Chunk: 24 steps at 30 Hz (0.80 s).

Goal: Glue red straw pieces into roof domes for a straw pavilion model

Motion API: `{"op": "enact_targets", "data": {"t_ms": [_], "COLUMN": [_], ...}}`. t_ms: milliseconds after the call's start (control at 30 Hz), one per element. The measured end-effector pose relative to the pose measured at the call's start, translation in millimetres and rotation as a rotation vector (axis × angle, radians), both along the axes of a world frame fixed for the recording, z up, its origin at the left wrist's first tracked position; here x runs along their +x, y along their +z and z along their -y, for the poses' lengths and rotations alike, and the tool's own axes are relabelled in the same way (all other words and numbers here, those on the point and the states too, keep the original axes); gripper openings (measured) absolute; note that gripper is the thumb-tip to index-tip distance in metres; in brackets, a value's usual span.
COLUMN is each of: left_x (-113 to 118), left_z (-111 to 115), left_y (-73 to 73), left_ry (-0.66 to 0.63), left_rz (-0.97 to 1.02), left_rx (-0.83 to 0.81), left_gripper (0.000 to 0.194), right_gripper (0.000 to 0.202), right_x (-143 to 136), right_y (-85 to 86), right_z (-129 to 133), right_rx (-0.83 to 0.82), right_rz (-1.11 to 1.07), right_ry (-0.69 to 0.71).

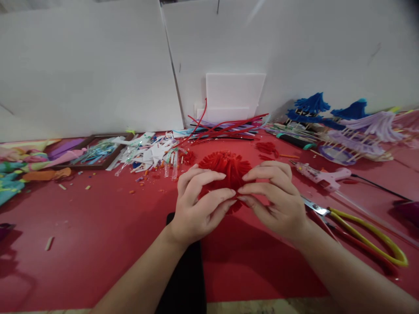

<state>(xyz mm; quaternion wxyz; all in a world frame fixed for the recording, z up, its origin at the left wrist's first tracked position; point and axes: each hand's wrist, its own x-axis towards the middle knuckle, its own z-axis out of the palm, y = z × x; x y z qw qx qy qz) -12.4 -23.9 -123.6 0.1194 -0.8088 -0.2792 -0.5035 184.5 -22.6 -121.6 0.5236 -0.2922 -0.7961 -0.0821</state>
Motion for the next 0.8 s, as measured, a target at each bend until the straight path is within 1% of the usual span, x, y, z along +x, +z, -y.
{"op": "enact_targets", "data": {"t_ms": [167,367,600,800], "left_x": [1.1,2.4,0.7,1.7], "left_z": [0.2,2.4,1.2,0.4], "left_y": [1.5,5.1,3.0,0.1], "left_ry": [0.01,-0.004,-0.048,-0.059], "left_rz": [0.023,0.094,0.124,0.177], "left_rx": [0.003,-0.093,-0.143,-0.169], "left_gripper": [0.01,0.005,0.01,0.012], "right_gripper": [0.008,0.007,0.007,0.009], "right_x": [-2.8,-5.2,-4.6,-5.1], "right_y": [2.4,4.2,0.6,0.0], "right_z": [2.6,4.9,5.9,7.8], "right_rx": [-0.007,-0.052,-0.08,-0.196], "right_rz": [-0.001,-0.019,-0.047,-0.077], "right_ry": [-0.001,0.005,-0.003,-0.033]}}
